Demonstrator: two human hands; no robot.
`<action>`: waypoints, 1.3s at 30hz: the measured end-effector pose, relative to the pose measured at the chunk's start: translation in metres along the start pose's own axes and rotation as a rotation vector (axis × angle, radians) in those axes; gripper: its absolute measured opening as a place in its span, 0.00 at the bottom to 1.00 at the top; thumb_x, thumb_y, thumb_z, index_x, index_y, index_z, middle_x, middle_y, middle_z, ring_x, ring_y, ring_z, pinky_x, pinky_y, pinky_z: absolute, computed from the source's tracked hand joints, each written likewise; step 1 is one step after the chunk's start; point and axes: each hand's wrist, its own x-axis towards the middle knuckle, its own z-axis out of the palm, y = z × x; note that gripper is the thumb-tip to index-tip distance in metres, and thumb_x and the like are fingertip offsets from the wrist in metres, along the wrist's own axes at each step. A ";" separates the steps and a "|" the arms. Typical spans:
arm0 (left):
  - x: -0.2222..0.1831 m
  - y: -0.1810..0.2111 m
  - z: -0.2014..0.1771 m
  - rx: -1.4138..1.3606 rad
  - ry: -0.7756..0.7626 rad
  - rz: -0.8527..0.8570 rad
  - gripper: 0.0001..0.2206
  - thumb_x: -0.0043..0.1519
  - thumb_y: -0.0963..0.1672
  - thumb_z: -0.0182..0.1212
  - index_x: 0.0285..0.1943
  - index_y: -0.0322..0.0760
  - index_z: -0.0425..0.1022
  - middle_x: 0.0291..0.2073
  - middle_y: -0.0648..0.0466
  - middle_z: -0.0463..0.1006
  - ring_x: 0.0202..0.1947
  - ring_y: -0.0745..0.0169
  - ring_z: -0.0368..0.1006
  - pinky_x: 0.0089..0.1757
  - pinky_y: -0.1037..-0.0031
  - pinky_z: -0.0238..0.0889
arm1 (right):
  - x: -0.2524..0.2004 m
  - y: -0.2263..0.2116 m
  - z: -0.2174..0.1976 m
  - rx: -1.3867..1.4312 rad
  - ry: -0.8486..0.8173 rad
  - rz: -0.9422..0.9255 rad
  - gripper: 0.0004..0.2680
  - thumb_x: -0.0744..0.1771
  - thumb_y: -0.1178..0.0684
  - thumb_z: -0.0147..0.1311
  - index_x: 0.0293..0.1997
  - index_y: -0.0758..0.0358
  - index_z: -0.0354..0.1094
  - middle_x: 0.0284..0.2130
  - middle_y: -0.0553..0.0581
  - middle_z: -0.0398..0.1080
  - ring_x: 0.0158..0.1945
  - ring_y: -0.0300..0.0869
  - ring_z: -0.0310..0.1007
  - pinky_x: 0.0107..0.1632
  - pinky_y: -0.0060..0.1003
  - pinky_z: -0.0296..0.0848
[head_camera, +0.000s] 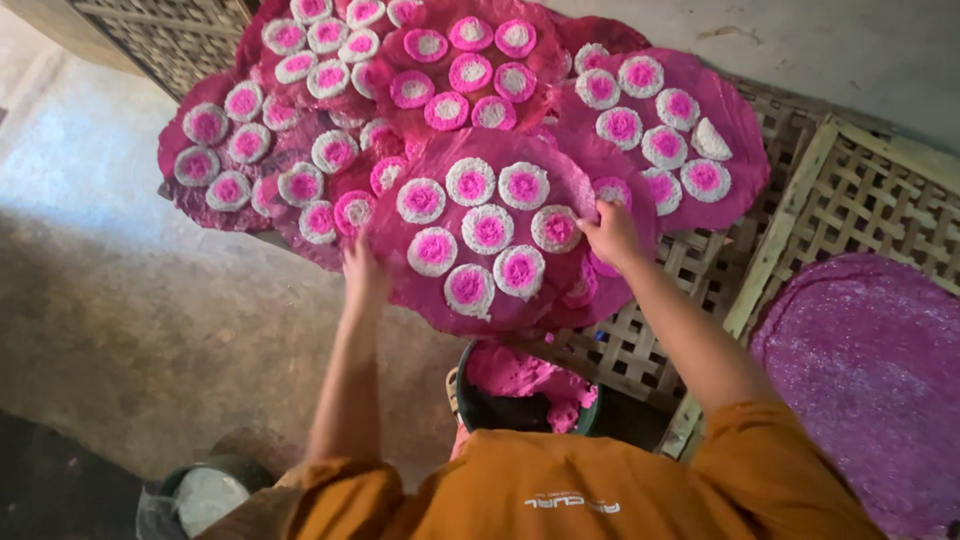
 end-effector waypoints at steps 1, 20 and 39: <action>-0.007 -0.001 0.011 -0.081 -0.031 -0.048 0.37 0.56 0.41 0.71 0.74 0.30 0.55 0.61 0.27 0.66 0.60 0.30 0.63 0.54 0.51 0.63 | 0.003 0.007 0.009 0.047 0.030 0.016 0.17 0.64 0.48 0.64 0.51 0.72 0.68 0.43 0.73 0.71 0.46 0.62 0.72 0.46 0.53 0.72; 0.015 0.001 0.021 -1.389 -0.268 -0.444 0.15 0.61 0.40 0.65 0.55 0.29 0.73 0.46 0.49 0.81 0.43 0.63 0.79 0.44 0.73 0.74 | 0.068 -0.133 -0.104 1.023 -0.264 0.323 0.13 0.67 0.51 0.57 0.54 0.67 0.68 0.48 0.62 0.76 0.51 0.47 0.76 0.58 0.41 0.74; -0.034 0.130 0.043 -0.191 0.048 0.023 0.25 0.56 0.45 0.68 0.59 0.28 0.66 0.53 0.34 0.69 0.53 0.28 0.66 0.51 0.47 0.63 | -0.044 0.073 -0.043 0.154 0.166 0.617 0.13 0.68 0.51 0.60 0.52 0.72 0.69 0.48 0.71 0.74 0.52 0.61 0.74 0.54 0.53 0.70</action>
